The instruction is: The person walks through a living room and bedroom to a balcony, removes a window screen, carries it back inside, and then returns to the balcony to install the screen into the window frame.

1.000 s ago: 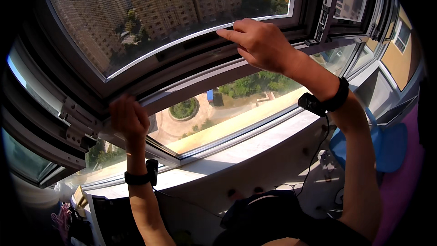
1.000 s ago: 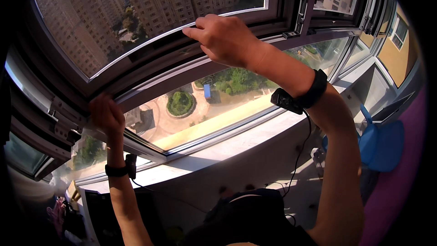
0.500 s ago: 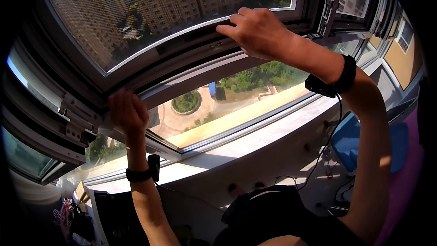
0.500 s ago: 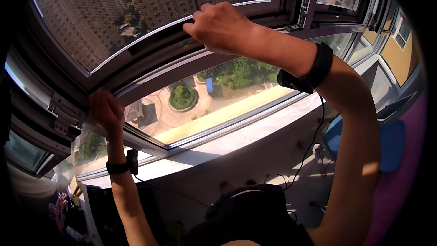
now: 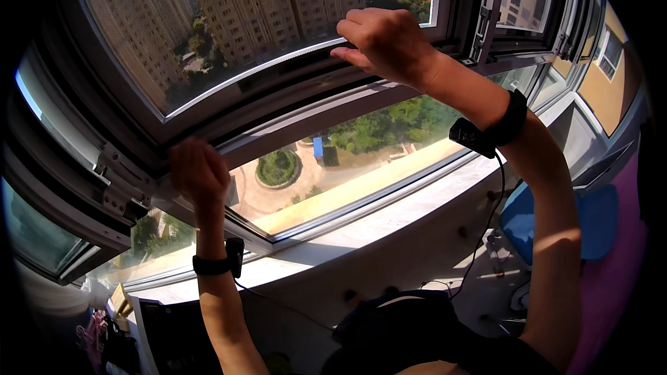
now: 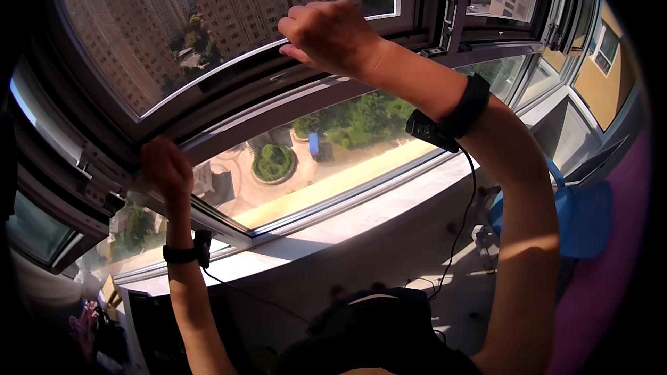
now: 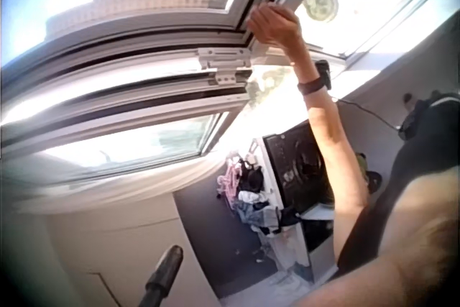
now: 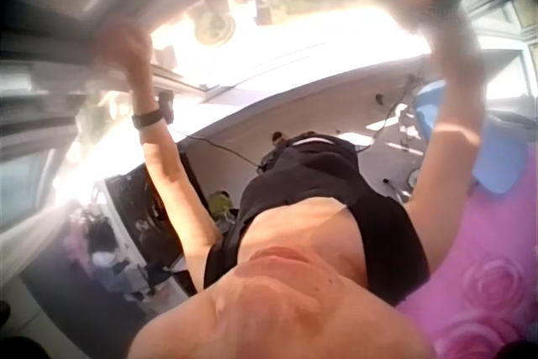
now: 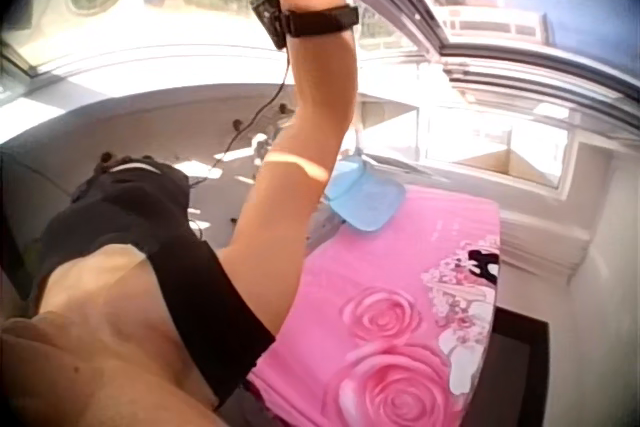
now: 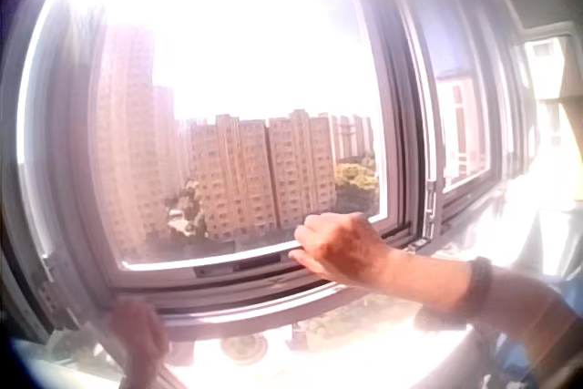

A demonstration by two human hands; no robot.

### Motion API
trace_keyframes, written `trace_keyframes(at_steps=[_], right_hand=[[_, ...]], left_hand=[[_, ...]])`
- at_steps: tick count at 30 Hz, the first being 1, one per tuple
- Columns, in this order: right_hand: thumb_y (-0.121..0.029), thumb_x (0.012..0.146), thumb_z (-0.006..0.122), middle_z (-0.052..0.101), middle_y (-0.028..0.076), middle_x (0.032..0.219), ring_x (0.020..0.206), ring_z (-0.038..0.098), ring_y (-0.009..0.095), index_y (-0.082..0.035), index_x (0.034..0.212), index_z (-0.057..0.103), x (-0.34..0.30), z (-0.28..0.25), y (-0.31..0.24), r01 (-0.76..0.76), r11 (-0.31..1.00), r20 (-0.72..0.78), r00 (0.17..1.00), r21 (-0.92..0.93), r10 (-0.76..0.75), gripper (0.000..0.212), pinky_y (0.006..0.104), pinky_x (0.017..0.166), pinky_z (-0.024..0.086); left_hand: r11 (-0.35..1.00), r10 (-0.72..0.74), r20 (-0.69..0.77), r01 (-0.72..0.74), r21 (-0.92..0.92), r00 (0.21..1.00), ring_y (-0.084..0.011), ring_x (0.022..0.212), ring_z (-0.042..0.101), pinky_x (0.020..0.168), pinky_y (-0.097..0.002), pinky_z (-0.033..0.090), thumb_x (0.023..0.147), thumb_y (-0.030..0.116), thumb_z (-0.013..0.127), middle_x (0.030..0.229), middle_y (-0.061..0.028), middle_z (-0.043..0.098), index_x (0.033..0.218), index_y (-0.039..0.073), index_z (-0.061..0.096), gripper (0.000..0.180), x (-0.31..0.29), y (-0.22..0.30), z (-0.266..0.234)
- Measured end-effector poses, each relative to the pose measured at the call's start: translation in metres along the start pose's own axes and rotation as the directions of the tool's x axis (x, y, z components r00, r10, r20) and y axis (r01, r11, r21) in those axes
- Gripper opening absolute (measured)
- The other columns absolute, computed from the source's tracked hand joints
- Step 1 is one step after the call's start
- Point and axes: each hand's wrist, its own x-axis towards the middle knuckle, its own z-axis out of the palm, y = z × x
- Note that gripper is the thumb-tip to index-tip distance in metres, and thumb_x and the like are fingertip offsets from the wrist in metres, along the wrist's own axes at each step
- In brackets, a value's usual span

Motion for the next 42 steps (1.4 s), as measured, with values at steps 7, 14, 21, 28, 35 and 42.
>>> trace_keyframes(at_steps=[7,14,21,28,35,42], right_hand=[[-0.011,0.06,0.07,0.055,0.005,0.066,0.067,0.063,0.021,-0.009,0.066,0.052,0.027,0.034,-0.009,0.203,0.975,-0.041,0.977,-0.092,-0.207,0.018,0.032,0.053,0.052],[-0.012,0.06,0.071,0.051,0.004,0.069,0.068,0.06,0.021,-0.009,0.071,0.048,0.036,0.031,-0.003,0.204,0.979,-0.045,0.978,-0.021,-0.204,0.026,0.0306,0.055,0.05],[-0.009,0.057,0.073,0.052,0.005,0.07,0.067,0.06,0.02,-0.009,0.072,0.049,0.035,0.035,0.002,0.317,0.947,-0.074,0.945,-0.038,-0.32,0.028,0.0309,0.054,0.049],[-0.01,0.058,0.072,0.052,0.003,0.068,0.069,0.06,0.02,-0.01,0.069,0.05,0.032,0.035,0.003,0.287,0.958,-0.066,0.956,-0.011,-0.287,0.025,0.0304,0.056,0.051],[-0.011,0.055,0.076,0.05,0.004,0.072,0.073,0.058,0.02,-0.008,0.074,0.048,0.037,0.037,0.002,0.276,0.961,-0.055,0.96,0.006,-0.275,0.034,0.0297,0.058,0.05],[-0.019,0.058,0.08,0.052,0.004,0.076,0.077,0.059,0.021,-0.008,0.081,0.051,0.033,0.03,0.001,0.165,0.986,-0.05,0.985,-0.038,-0.167,0.038,0.0305,0.062,0.052]], left_hand=[[1.0,0.0,-0.013,0.0,0.005,1.0,-0.0326,0.069,0.053,0.061,-0.0402,0.043,0.083,0.007,0.05,0.078,-0.0143,0.055,0.077,0.002,0.054,0.009,0.001,0.003,0.0],[1.0,0.01,-0.003,-0.01,0.026,1.0,-0.033,0.066,0.051,0.06,-0.0396,0.043,0.084,0.009,0.048,0.077,-0.0147,0.055,0.077,0.002,0.054,0.012,-0.002,-0.002,0.0],[1.0,0.002,0.005,-0.002,0.013,1.0,-0.033,0.066,0.052,0.062,-0.0397,0.044,0.085,0.01,0.049,0.076,-0.015,0.055,0.076,0.001,0.054,0.014,-0.002,-0.002,0.0],[1.0,0.018,-0.013,-0.017,0.026,1.0,-0.0322,0.065,0.052,0.061,-0.0394,0.044,0.084,0.01,0.049,0.077,-0.0146,0.056,0.077,0.002,0.054,0.012,0.001,-0.001,0.0],[1.0,0.019,-0.003,-0.019,-0.002,1.0,-0.0315,0.065,0.052,0.059,-0.0382,0.043,0.083,0.009,0.048,0.076,-0.0145,0.055,0.075,0.002,0.053,0.011,-0.004,-0.005,0.0],[0.998,0.05,-0.023,-0.049,0.04,0.999,-0.0324,0.066,0.055,0.06,-0.0406,0.044,0.083,0.007,0.049,0.076,-0.0152,0.056,0.078,0.001,0.056,0.011,-0.008,-0.006,0.002]])
